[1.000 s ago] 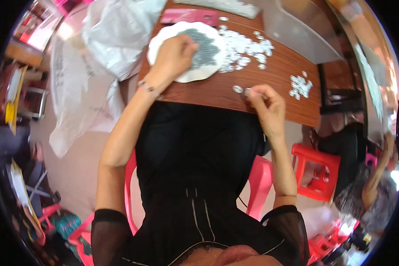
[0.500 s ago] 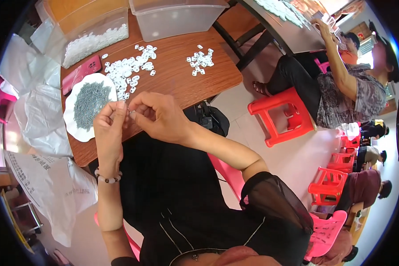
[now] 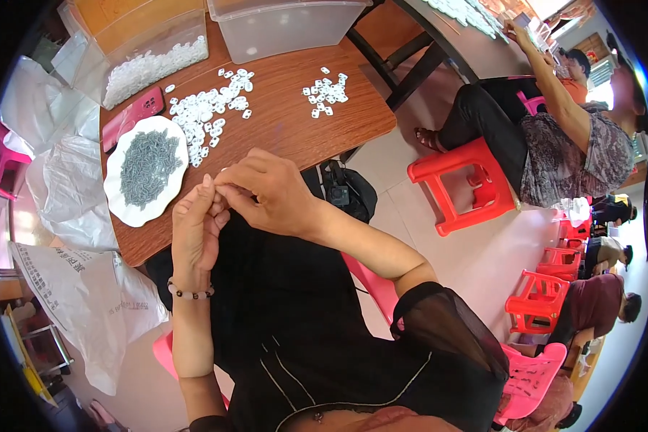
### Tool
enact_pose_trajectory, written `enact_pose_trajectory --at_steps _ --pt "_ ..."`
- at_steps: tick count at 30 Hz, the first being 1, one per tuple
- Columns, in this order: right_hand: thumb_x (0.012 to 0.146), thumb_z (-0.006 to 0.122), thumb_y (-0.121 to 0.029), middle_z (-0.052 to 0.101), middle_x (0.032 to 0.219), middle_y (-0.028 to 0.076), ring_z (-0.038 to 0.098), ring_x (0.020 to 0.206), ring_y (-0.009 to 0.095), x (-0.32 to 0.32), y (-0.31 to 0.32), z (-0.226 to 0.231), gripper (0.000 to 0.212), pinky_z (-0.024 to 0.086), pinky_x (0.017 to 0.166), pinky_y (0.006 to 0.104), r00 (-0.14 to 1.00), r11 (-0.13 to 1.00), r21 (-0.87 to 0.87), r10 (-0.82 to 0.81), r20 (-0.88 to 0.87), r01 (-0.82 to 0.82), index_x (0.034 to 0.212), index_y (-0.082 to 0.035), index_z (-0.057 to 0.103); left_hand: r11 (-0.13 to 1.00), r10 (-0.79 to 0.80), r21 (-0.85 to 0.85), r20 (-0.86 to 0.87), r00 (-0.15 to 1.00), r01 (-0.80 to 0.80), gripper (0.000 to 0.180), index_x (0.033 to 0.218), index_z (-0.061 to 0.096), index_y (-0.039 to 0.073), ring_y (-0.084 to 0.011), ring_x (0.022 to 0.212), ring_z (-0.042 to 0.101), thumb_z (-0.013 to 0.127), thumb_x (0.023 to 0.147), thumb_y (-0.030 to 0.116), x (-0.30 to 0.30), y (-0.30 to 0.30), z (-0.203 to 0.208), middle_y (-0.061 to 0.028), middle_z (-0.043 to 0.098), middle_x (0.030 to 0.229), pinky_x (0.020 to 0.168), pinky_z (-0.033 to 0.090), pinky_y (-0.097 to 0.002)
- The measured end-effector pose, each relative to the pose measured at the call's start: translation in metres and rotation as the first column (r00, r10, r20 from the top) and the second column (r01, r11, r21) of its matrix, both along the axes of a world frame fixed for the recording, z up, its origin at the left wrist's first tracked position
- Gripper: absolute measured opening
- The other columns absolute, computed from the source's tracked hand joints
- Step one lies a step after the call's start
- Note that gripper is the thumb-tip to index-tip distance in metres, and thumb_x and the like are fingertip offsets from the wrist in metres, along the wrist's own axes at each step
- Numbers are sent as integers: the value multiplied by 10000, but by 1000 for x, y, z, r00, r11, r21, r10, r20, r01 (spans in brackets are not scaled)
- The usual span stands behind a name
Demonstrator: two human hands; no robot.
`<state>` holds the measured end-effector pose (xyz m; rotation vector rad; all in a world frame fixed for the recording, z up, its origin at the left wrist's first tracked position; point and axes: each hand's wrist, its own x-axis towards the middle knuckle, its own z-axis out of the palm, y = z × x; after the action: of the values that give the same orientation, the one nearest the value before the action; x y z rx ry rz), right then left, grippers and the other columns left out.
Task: Assembling small grey plastic inserts into white plastic housings by hand.
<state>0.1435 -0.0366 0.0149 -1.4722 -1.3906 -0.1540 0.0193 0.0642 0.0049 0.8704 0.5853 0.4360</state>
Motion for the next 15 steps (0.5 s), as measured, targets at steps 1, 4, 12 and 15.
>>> enact_pose_trajectory --at_steps 1,4,12,15 --pt "758 676 -27 616 719 43 564 641 224 1 0 -4 128 458 551 327 1000 1000 15 6 23 -7 870 -82 643 1000 13 -19 -15 1000 -13 273 771 606 79 -38 602 439 599 944 290 1 -1 1 39 539 698 550 352 -179" --pt "755 675 -23 615 720 45 560 637 230 2 0 -7 126 456 551 328 999 1000 21 14 49 -15 864 -80 644 1000 13 9 -24 1000 -13 272 762 600 86 -36 613 445 599 944 288 -1 0 0 40 537 704 561 363 -180" --pt "750 679 -17 613 717 56 559 636 220 6 -2 -6 117 452 549 316 1000 999 -37 18 -10 -18 851 -63 639 996 -20 89 -5 1000 20 227 834 643 61 -33 646 490 592 950 249 -2 -5 -8 31 588 747 602 413 -180" --pt "749 682 -16 613 718 60 563 649 219 7 -2 -7 120 450 552 313 997 997 -62 47 -61 -50 853 -58 637 999 12 46 -39 999 -10 218 892 662 44 -37 665 508 598 945 246 -6 -7 -9 10 620 791 627 432 -181"
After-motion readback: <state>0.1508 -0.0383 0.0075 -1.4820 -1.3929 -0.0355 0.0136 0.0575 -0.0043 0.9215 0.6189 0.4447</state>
